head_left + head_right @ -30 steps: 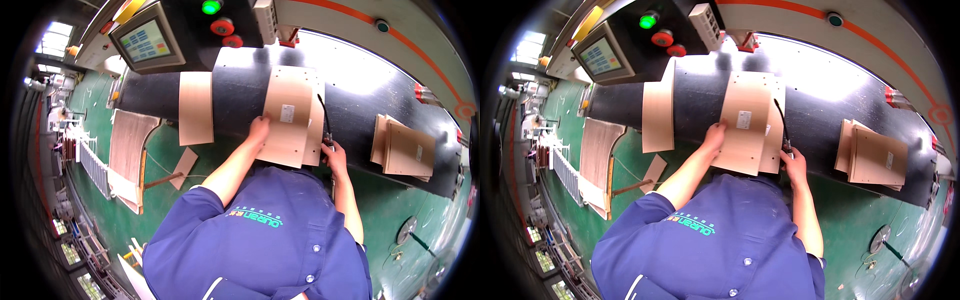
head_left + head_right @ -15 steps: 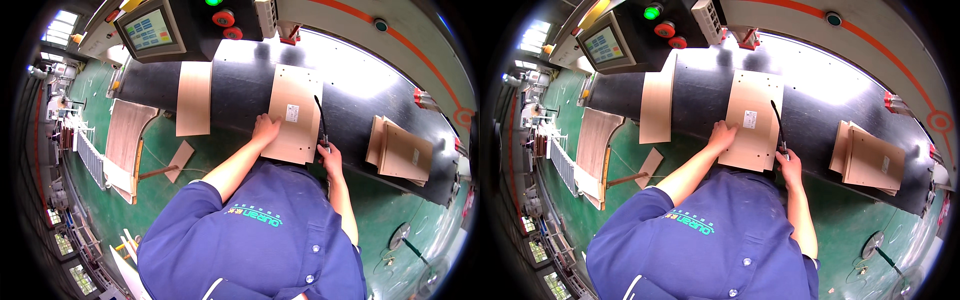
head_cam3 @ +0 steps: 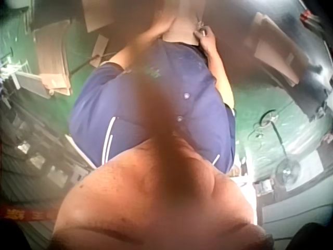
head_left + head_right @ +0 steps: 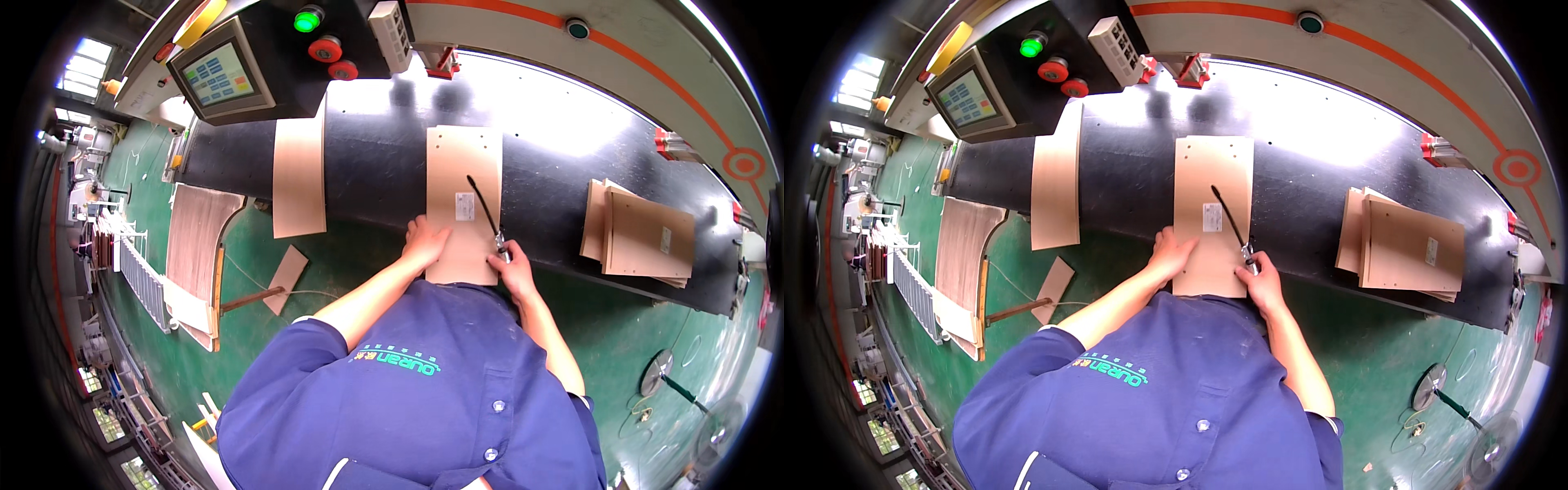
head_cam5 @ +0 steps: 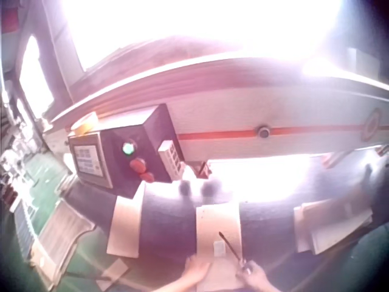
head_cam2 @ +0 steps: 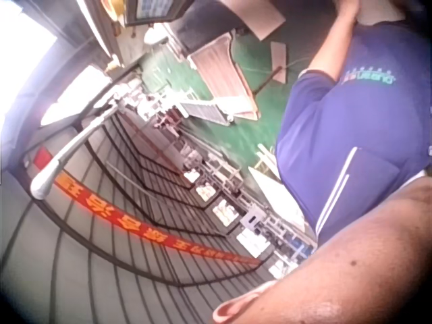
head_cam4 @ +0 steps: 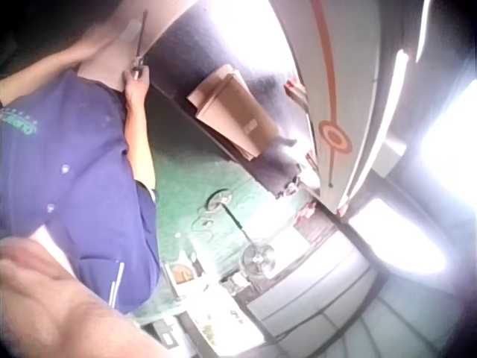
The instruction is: The person uses a woodworking machine by interacting with a touch screen control panel, then places and cleans several wooden boards on a conveyor belt using a handheld air nozzle, eventually stacking the boards.
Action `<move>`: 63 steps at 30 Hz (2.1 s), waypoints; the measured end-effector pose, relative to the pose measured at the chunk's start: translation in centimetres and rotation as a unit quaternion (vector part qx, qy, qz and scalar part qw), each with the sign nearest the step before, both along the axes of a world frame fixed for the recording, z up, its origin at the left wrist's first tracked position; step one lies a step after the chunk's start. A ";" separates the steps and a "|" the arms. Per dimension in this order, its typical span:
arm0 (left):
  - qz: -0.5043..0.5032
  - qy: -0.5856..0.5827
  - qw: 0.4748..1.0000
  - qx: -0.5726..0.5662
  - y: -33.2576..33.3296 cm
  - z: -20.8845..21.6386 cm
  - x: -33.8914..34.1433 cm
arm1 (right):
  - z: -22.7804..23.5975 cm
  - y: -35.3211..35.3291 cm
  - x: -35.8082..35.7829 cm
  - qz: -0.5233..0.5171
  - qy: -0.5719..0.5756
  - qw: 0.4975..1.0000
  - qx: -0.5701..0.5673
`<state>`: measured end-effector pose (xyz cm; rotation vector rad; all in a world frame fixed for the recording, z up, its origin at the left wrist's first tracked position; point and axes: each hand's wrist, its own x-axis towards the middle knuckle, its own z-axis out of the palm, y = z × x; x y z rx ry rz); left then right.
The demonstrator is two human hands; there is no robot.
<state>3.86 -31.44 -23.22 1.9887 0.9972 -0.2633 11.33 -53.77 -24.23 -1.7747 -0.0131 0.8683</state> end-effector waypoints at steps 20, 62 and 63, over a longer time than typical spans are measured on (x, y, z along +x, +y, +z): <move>0.157 -0.224 0.888 -0.370 -2.5 1.0 -3.9 | 3.7 -2.4 -1.7 0.001 0.061 0.992 0.106; -0.301 -0.387 0.853 -0.178 -11.2 11.3 3.6 | 6.2 -10.7 -8.6 -0.372 -0.150 0.900 0.168; -0.304 -0.386 0.856 -0.165 -11.6 11.6 3.6 | 6.1 -10.9 -8.7 -0.373 -0.153 0.900 0.166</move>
